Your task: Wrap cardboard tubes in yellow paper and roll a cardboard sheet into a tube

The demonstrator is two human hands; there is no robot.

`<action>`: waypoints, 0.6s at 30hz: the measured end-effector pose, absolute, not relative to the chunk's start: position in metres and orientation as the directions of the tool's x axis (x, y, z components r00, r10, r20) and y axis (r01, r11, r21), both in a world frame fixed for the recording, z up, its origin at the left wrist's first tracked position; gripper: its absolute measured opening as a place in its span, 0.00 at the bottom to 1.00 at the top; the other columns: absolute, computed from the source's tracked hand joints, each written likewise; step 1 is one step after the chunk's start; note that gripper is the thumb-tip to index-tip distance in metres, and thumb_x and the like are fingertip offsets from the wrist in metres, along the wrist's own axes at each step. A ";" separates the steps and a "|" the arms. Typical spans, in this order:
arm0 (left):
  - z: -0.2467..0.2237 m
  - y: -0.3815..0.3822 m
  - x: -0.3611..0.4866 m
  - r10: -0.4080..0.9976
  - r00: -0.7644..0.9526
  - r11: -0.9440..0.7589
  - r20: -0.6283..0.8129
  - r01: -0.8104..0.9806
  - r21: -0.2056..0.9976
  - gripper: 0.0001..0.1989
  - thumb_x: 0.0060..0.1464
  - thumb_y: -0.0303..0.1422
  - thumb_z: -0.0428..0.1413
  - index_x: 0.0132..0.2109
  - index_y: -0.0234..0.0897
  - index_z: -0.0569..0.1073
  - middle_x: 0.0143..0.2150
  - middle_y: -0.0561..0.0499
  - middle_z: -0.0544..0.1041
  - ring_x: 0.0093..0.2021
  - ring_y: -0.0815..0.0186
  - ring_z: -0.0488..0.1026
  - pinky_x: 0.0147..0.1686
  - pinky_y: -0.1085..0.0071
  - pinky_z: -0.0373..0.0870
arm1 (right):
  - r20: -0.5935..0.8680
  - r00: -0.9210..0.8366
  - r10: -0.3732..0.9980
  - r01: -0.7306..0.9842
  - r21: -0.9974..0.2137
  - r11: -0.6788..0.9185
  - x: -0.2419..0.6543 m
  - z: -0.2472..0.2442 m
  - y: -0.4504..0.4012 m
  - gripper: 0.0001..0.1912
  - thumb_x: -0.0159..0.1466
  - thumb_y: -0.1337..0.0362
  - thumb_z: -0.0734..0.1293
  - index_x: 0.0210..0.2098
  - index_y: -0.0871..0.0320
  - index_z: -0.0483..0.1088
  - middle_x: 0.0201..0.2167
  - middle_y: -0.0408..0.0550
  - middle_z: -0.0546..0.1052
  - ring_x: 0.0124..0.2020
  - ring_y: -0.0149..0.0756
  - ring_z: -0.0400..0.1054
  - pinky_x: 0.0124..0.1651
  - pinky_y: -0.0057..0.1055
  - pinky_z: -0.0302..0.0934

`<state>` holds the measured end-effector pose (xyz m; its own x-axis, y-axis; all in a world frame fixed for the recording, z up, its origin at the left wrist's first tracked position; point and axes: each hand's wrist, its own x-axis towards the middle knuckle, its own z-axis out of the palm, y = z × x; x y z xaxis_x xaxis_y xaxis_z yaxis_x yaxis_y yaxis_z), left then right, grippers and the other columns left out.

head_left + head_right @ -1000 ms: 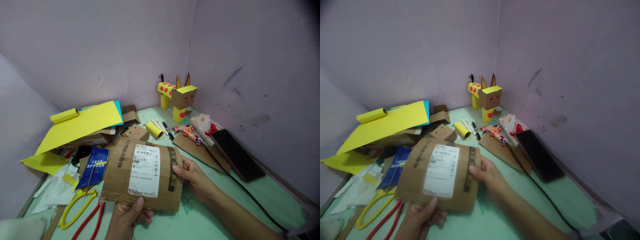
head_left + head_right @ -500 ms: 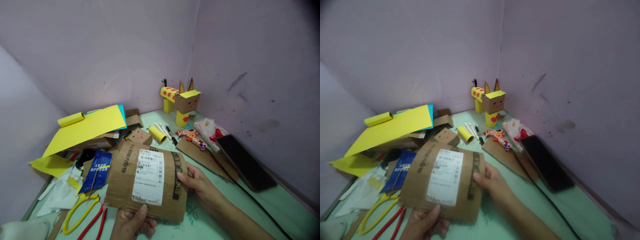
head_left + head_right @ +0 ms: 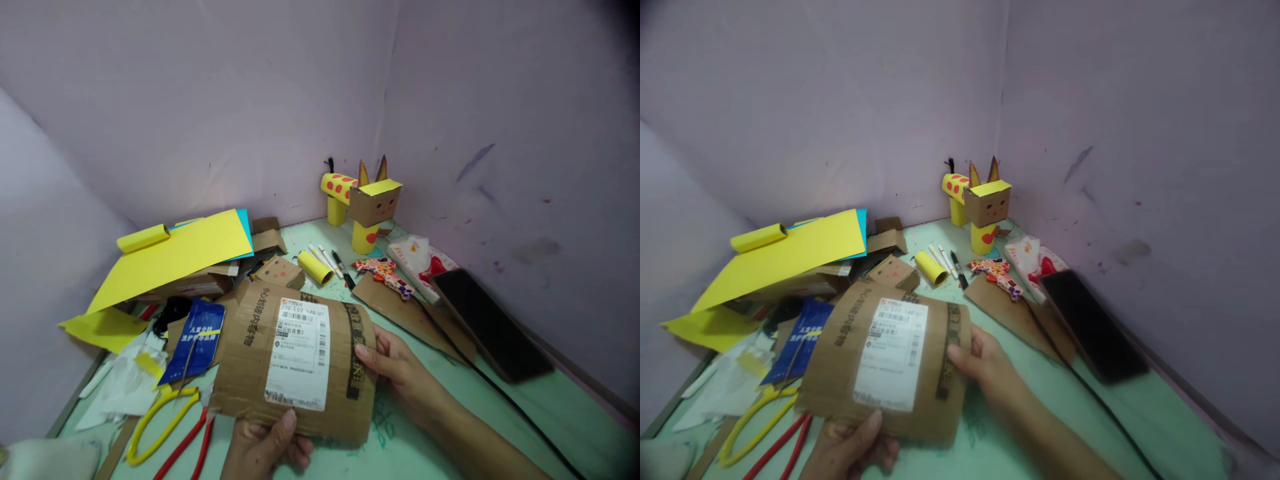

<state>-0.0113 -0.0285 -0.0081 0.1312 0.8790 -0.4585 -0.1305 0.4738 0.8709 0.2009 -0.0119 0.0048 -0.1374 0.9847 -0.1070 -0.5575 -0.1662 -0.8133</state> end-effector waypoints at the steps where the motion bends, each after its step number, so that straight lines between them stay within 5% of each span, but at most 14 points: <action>1: -0.008 -0.029 -0.012 0.880 0.132 0.471 -0.456 -0.126 0.873 0.24 0.33 0.49 0.67 0.27 0.29 0.77 0.16 0.45 0.76 0.15 0.68 0.70 0.17 0.75 0.66 | -0.107 -0.137 0.985 -0.558 -0.813 -0.166 0.201 0.005 -0.012 0.24 0.55 0.61 0.73 0.50 0.59 0.69 0.47 0.55 0.77 0.46 0.45 0.73 0.49 0.40 0.65; 14: -0.003 -0.031 -0.008 0.888 0.128 0.456 -0.441 -0.128 0.881 0.22 0.36 0.46 0.67 0.27 0.28 0.76 0.16 0.45 0.74 0.16 0.68 0.69 0.18 0.75 0.66 | -0.067 -0.108 0.992 -0.521 -0.846 -0.114 0.200 0.005 -0.014 0.24 0.56 0.59 0.72 0.50 0.59 0.68 0.45 0.54 0.78 0.44 0.45 0.73 0.46 0.39 0.67; 18: 0.002 -0.026 -0.014 0.942 0.026 0.333 -0.334 -0.186 0.924 0.25 0.42 0.47 0.63 0.43 0.35 0.73 0.31 0.44 0.81 0.20 0.67 0.72 0.18 0.75 0.67 | 0.080 0.149 0.986 -0.280 -0.952 0.119 0.208 0.006 -0.028 0.18 0.56 0.57 0.72 0.44 0.55 0.72 0.42 0.51 0.79 0.43 0.45 0.73 0.45 0.39 0.67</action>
